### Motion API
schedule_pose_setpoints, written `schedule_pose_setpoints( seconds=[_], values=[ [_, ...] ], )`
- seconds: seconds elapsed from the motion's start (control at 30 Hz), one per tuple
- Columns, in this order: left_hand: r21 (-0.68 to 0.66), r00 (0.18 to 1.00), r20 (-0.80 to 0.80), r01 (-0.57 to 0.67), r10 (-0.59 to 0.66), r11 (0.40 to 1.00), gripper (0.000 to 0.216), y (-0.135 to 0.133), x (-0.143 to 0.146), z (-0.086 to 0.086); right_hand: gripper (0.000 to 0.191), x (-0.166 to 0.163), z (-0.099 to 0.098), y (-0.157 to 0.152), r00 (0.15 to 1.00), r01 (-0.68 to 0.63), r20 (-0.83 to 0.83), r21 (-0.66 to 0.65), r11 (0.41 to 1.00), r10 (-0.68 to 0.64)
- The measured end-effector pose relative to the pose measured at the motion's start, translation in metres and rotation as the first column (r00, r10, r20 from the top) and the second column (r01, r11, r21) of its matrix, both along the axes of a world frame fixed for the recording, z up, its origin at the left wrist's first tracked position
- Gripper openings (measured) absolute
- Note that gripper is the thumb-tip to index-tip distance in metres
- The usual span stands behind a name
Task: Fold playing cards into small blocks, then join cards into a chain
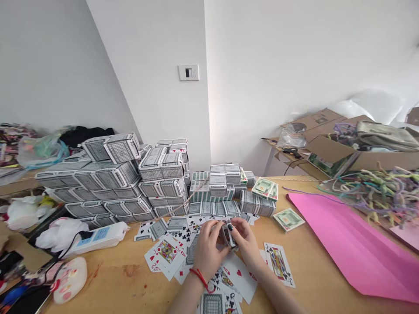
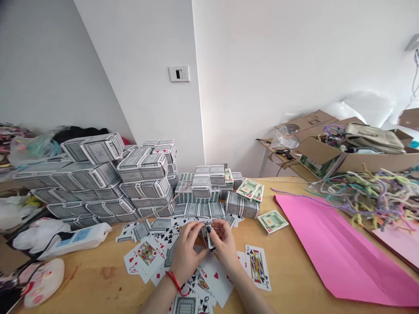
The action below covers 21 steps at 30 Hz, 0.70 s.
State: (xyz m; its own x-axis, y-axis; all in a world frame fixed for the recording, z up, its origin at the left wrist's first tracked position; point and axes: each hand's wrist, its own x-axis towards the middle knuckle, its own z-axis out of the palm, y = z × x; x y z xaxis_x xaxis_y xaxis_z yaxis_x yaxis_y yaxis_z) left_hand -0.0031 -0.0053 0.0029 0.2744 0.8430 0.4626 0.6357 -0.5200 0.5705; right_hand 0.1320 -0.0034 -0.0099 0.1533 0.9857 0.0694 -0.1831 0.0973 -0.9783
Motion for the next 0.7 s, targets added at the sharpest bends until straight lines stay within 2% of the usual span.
schedule_pose_setpoints(
  seconds=[0.47,0.7],
  values=[
    [-0.012,1.000,0.019,0.020,-0.020,1.000,0.054,-0.0002,0.0011,0.0012,0.034,-0.0018,-0.0014,-0.0011,0.993,-0.016,0.118,0.038,0.999,0.011],
    [-0.031,0.998,0.024,0.066,-0.065,0.997,0.056,-0.0004,0.0009,0.0007,0.031,-0.0003,-0.0013,-0.0017,0.992,0.007,0.126,0.021,1.000,-0.010]
  ],
)
